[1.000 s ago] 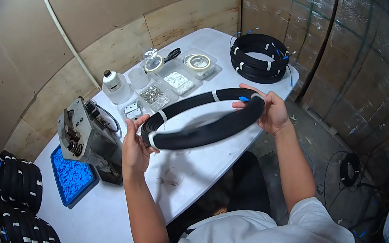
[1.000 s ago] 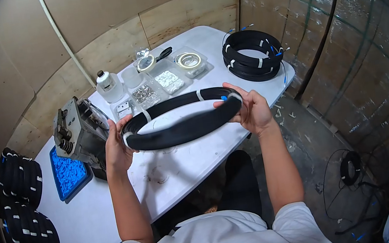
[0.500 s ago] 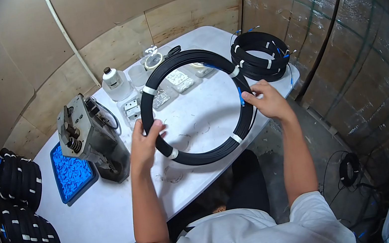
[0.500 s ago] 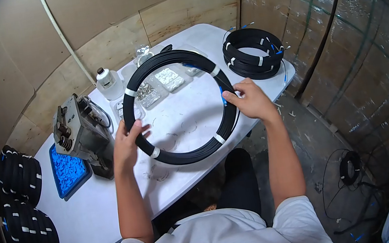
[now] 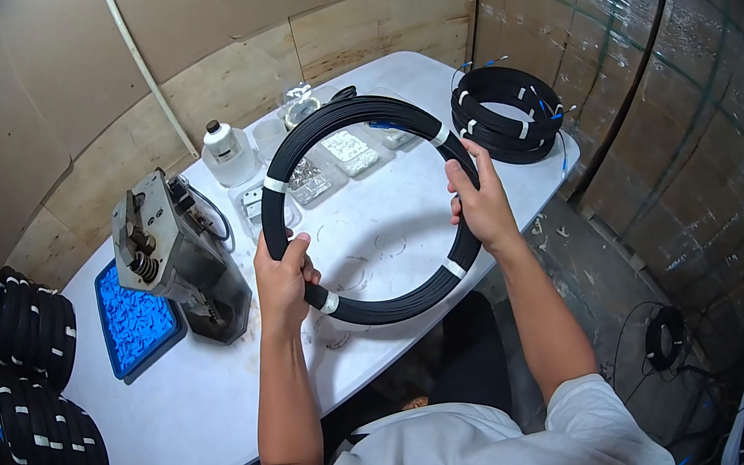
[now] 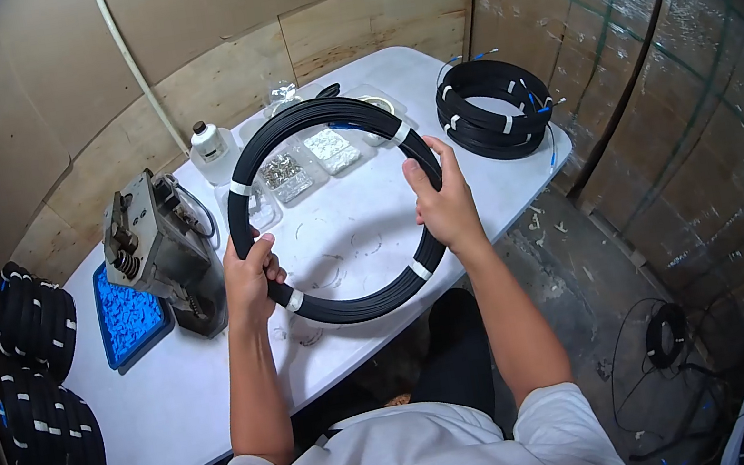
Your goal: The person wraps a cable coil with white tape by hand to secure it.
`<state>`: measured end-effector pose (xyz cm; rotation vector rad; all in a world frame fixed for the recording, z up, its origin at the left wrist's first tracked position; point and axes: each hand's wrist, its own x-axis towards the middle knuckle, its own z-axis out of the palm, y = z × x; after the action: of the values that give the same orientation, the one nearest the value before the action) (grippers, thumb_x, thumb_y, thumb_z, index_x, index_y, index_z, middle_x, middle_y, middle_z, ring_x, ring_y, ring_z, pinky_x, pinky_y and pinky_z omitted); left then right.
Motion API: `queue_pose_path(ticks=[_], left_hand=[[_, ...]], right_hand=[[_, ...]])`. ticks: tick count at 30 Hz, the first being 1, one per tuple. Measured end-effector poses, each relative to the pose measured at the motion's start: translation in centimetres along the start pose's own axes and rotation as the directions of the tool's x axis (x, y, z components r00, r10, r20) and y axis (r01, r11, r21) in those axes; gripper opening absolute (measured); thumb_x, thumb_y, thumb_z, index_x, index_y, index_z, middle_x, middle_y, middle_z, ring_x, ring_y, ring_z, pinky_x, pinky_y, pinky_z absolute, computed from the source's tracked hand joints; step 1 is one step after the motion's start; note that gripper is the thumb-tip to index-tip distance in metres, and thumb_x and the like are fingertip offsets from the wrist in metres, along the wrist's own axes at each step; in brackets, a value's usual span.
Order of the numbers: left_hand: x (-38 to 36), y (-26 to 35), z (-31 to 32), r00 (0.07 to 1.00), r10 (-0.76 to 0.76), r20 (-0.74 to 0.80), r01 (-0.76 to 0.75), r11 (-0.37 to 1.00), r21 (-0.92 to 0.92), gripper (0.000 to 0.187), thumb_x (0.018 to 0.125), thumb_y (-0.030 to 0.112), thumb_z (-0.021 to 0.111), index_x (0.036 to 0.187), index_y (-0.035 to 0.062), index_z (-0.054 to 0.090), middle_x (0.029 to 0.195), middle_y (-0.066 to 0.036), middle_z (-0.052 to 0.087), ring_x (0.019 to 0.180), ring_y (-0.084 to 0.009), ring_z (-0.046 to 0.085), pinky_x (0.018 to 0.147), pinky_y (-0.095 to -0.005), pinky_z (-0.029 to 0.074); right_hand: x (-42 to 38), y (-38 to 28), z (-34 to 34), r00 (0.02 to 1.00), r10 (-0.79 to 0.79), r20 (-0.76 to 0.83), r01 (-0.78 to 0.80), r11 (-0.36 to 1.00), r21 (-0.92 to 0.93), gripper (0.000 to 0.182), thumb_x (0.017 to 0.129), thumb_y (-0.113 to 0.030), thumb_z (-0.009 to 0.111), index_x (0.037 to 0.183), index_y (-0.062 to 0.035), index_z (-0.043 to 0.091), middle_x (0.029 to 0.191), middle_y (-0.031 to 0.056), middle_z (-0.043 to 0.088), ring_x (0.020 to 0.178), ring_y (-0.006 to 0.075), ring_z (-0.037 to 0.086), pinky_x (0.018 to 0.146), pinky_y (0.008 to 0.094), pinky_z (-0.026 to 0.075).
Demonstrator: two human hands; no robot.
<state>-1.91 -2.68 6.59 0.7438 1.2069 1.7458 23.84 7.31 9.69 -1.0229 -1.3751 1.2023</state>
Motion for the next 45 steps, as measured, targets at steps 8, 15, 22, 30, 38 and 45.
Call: queue_pose_path(ticks=[8,15,22,30,38,45], left_hand=[[-0.9,1.5,-0.3,0.999,0.042,0.032,-0.043,0.999,0.024,0.023,0.086,0.002,0.061,0.101,0.0087,0.044,0.063,0.002,0.040,0.047,-0.0083,0.041,0.044,-0.0275,0.039],[-1.8,1.3,-1.3,0.997,0.070,0.042,-0.069,0.997,-0.022,0.023,0.086,0.009,0.070,0.095,0.0055,0.050,0.069,-0.001,0.050,0.052,-0.0128,0.052,0.052,-0.0300,0.048],[-2.1,5.5,-2.9,0.965,0.135,0.226,-0.189,0.952,0.240,0.038,0.082,0.025,0.082,0.100,0.0011,0.058,0.081,-0.003,0.061,0.067,-0.0125,0.062,0.067,-0.0270,0.053],[-3.1,3.0,-3.5,0.996,0.086,-0.041,-0.086,0.996,-0.009,0.021,0.083,0.005,0.071,0.086,0.0082,0.050,0.058,0.003,0.046,0.043,-0.0083,0.043,0.042,-0.0266,0.039],[-3.3,4.2,-5.6,0.962,0.142,-0.234,-0.185,0.968,-0.171,0.019,0.084,0.002,0.065,0.087,0.0097,0.048,0.062,0.003,0.042,0.045,-0.0083,0.042,0.043,-0.0265,0.039],[-2.6,3.5,-6.9,0.964,0.107,-0.242,-0.162,0.961,-0.222,0.019,0.085,0.006,0.066,0.090,0.0099,0.048,0.065,0.002,0.042,0.047,-0.0079,0.041,0.044,-0.0260,0.039]], right_hand=[[0.1,-0.9,-0.2,0.992,-0.076,0.103,0.074,0.997,0.018,0.054,0.108,-0.043,0.030,0.155,-0.0172,0.031,0.088,0.0074,0.055,0.058,0.0109,0.048,0.051,0.0269,0.047],[1.3,0.8,-1.6,0.932,-0.087,0.352,-0.111,0.856,0.504,0.053,0.108,-0.038,0.037,0.156,-0.0171,0.026,0.087,0.0092,0.052,0.061,0.0135,0.048,0.053,0.0292,0.045],[3.3,-2.2,-1.4,0.869,-0.051,0.492,-0.147,0.923,0.354,0.049,0.104,-0.041,0.050,0.141,-0.0100,0.044,0.080,0.0063,0.055,0.054,0.0095,0.049,0.047,0.0257,0.044],[7.1,-6.5,1.9,0.680,-0.120,0.724,-0.080,0.968,0.236,0.060,0.105,-0.053,0.035,0.137,-0.0046,0.050,0.102,0.0164,0.066,0.075,0.0168,0.064,0.056,0.0239,0.054],[1.3,4.5,4.9,0.772,-0.229,0.594,-0.269,0.728,0.630,0.068,0.097,-0.053,0.055,0.144,-0.0071,0.037,0.091,0.0122,0.066,0.082,0.0251,0.068,0.073,0.0411,0.057],[-1.3,5.8,7.6,0.876,-0.097,0.473,-0.307,0.644,0.701,0.039,0.097,-0.026,0.062,0.130,-0.0100,0.048,0.079,0.0046,0.060,0.069,0.0202,0.063,0.065,0.0374,0.054]])
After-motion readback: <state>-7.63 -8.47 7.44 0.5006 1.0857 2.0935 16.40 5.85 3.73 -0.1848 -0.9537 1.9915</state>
